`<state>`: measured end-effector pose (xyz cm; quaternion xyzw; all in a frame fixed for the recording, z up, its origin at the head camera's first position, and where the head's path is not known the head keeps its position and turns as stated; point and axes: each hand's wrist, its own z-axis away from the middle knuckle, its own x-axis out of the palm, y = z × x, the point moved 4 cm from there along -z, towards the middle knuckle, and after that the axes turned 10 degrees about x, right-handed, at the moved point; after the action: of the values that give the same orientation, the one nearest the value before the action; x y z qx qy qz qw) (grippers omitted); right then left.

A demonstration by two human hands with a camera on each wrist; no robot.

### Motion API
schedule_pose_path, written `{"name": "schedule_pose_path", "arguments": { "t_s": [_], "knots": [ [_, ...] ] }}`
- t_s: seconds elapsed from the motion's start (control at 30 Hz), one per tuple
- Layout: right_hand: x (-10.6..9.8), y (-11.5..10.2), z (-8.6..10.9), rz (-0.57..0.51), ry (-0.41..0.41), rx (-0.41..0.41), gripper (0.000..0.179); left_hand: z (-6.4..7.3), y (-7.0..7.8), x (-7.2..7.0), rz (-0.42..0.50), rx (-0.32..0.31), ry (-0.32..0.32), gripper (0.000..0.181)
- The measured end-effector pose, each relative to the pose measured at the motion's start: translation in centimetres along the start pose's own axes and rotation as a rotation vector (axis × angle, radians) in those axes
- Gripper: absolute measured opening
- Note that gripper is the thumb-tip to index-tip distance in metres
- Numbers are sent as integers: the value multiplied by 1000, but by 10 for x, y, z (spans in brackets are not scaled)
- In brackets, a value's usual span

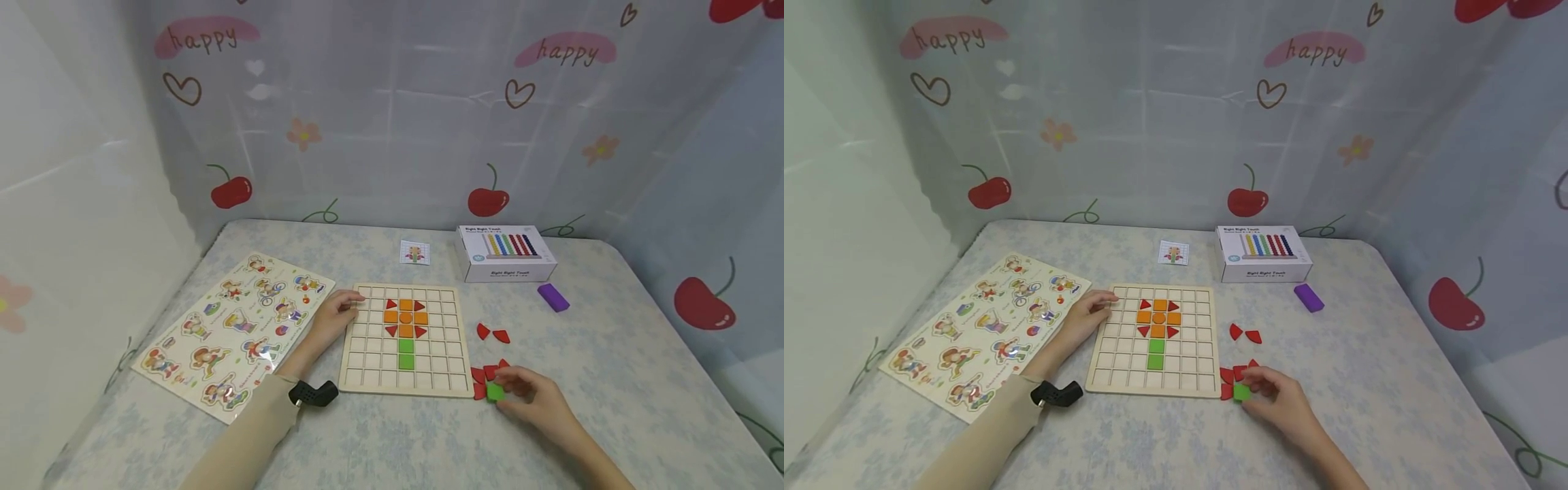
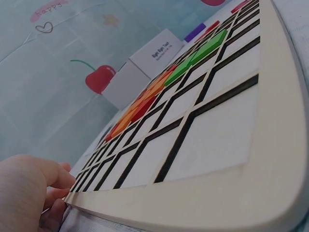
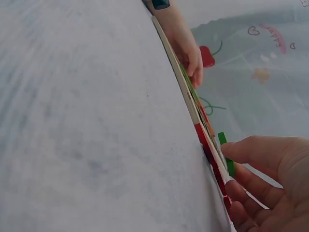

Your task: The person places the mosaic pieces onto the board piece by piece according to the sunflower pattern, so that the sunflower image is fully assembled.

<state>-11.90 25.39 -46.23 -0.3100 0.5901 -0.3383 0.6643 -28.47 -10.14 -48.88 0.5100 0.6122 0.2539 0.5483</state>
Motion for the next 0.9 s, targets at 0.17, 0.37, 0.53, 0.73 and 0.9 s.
{"name": "schedule_pose_path", "arguments": {
  "t_s": [0.17,0.37,0.53,0.73,0.9],
  "knots": [
    [14,-14,-9,-20,-3,-86,37,0,-1,-1,-6,1,5,25],
    [44,-37,-24,-75,-128,-142,37,0,-2,-1,2,-15,-6,24],
    [75,-55,-33,-85,-234,-154,35,-1,-4,-1,6,-13,-7,24],
    [97,-70,-42,-74,-265,-221,33,-1,-4,-1,10,-9,-8,24],
    [105,-77,-44,-56,-250,-242,34,-1,-2,-2,6,-4,-2,24]
  ]
}}
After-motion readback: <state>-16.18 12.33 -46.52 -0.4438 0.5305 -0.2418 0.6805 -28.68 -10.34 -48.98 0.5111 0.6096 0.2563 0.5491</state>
